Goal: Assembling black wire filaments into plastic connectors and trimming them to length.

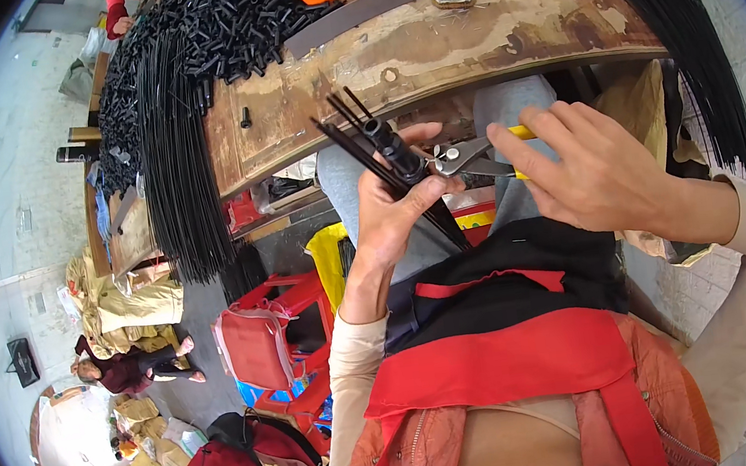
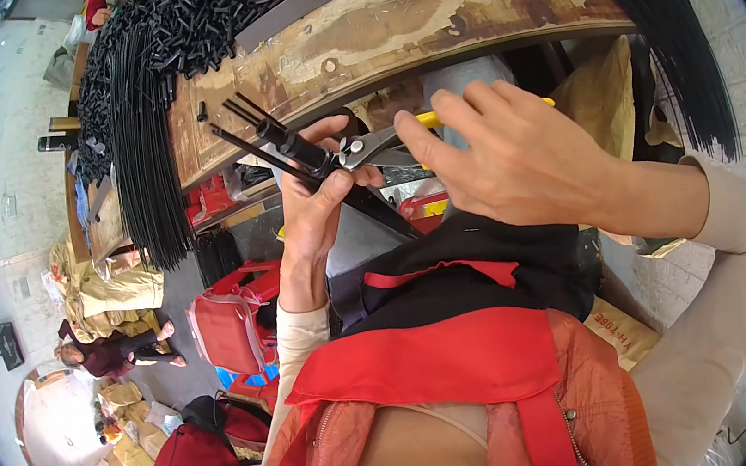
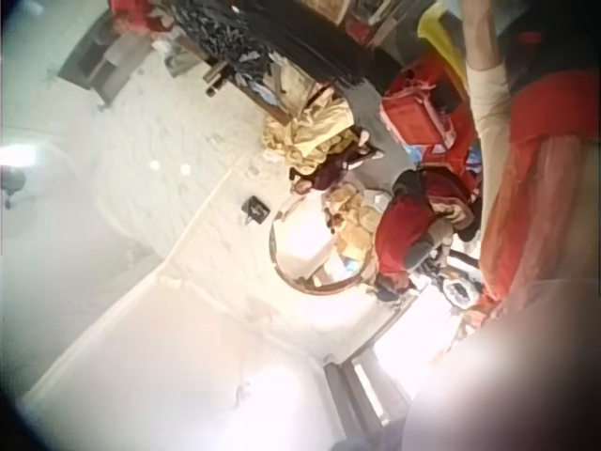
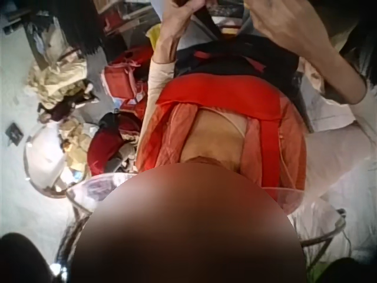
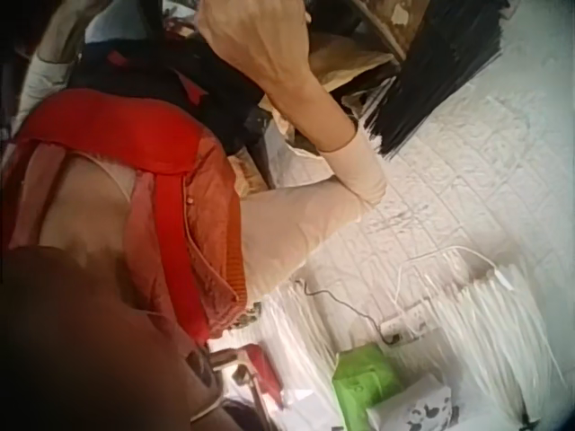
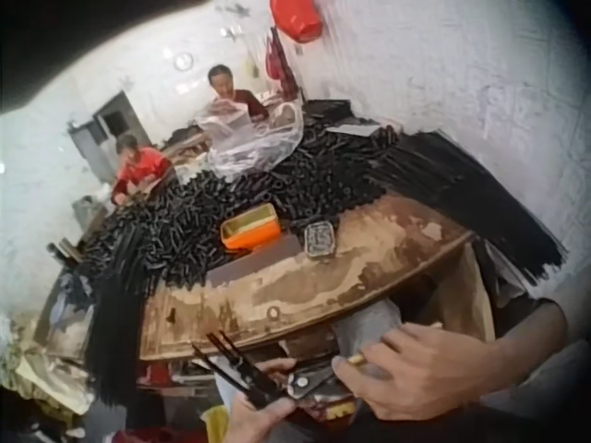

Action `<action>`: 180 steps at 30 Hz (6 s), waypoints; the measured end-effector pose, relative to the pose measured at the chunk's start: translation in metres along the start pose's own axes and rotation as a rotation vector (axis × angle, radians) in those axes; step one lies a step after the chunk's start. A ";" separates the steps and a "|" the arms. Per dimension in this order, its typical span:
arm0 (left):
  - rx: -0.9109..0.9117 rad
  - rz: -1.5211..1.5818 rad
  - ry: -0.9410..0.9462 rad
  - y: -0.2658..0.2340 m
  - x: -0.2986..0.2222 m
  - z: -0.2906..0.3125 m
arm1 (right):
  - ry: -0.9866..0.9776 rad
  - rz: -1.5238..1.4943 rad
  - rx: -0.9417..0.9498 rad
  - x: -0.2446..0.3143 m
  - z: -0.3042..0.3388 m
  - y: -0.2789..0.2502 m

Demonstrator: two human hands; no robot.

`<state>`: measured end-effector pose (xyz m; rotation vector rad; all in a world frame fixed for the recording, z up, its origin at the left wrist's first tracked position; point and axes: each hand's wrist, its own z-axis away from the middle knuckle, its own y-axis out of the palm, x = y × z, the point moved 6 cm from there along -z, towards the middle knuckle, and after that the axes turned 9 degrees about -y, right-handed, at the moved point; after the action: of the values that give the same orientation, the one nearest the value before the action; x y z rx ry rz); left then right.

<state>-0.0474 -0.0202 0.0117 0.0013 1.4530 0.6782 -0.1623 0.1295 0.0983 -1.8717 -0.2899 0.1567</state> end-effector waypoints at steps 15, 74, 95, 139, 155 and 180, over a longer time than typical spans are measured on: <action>0.033 -0.083 -0.021 -0.007 -0.002 -0.001 | -0.009 0.070 0.051 -0.004 -0.004 0.008; 0.188 -0.126 -0.011 -0.001 0.004 0.014 | 0.468 -0.925 0.322 0.000 0.004 0.052; 0.033 -0.094 0.059 -0.017 0.003 -0.009 | 0.504 -0.873 0.112 -0.035 0.001 0.074; 0.076 -0.033 0.067 -0.008 0.003 0.007 | 0.748 -1.933 -0.434 -0.063 -0.056 0.091; 0.083 -0.142 0.097 0.014 0.004 -0.001 | 0.628 -1.900 -0.560 -0.016 -0.031 0.099; 0.090 -0.140 0.165 0.022 0.001 -0.002 | 0.562 -1.748 -0.572 -0.006 -0.031 0.083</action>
<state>-0.0590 -0.0027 0.0193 -0.0876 1.6246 0.5072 -0.1501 0.0755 0.0293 -1.4515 -1.5103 -1.7099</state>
